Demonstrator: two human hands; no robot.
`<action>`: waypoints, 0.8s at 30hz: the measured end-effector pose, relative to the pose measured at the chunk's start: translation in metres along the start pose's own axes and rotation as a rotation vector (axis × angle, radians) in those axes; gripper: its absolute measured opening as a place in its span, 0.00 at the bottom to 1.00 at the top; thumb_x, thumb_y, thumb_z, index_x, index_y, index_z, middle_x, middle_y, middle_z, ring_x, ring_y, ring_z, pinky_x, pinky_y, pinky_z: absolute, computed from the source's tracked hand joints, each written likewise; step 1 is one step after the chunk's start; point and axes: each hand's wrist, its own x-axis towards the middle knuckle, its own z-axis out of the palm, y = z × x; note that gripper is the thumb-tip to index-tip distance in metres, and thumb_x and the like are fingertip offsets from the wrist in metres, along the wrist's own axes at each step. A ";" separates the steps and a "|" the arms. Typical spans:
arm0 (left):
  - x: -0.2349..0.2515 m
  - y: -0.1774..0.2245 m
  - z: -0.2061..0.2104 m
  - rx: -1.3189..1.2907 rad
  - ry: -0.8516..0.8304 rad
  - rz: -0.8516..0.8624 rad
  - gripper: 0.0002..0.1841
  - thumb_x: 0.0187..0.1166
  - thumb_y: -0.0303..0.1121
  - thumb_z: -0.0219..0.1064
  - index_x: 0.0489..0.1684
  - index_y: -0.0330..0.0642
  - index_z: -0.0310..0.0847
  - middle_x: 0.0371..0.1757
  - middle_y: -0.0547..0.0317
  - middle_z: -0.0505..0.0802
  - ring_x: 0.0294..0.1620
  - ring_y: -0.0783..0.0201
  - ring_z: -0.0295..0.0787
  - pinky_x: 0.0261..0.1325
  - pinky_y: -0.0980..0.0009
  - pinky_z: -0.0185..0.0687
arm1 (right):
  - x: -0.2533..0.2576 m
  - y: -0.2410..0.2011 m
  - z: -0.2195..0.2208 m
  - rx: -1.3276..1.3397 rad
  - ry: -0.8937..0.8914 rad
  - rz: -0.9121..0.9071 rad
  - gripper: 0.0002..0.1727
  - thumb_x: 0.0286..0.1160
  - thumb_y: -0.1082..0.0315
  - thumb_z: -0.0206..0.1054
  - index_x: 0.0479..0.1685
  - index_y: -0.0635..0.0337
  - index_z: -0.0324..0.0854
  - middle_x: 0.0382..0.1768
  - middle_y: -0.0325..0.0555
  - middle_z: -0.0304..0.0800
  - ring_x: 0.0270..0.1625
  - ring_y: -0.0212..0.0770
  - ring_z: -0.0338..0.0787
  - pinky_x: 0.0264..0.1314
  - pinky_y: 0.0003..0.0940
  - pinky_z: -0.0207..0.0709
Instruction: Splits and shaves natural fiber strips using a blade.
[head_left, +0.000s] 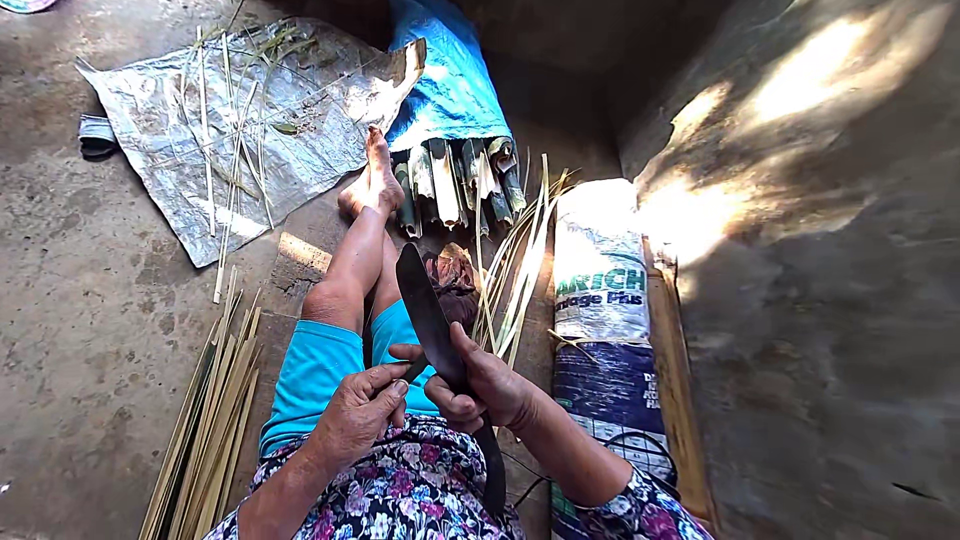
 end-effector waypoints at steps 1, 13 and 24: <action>0.000 -0.001 -0.001 -0.034 -0.016 -0.005 0.15 0.85 0.23 0.55 0.62 0.33 0.84 0.24 0.72 0.88 0.17 0.84 0.74 0.20 0.90 0.67 | 0.000 0.001 0.000 -0.003 -0.007 -0.006 0.49 0.71 0.18 0.45 0.86 0.39 0.66 0.16 0.24 0.79 0.11 0.19 0.73 0.13 0.14 0.68; -0.002 -0.009 -0.003 -0.003 -0.031 0.088 0.14 0.85 0.23 0.56 0.60 0.34 0.86 0.26 0.72 0.89 0.20 0.84 0.77 0.23 0.89 0.70 | -0.001 0.003 0.001 -0.043 -0.038 -0.037 0.49 0.68 0.17 0.49 0.83 0.39 0.71 0.17 0.22 0.80 0.11 0.17 0.72 0.13 0.12 0.66; -0.004 -0.008 0.004 0.040 0.003 0.107 0.13 0.85 0.24 0.56 0.58 0.33 0.86 0.26 0.72 0.89 0.21 0.83 0.78 0.24 0.89 0.72 | -0.002 0.007 0.006 -0.066 -0.026 -0.078 0.50 0.64 0.16 0.51 0.81 0.38 0.74 0.18 0.22 0.81 0.12 0.16 0.72 0.13 0.12 0.66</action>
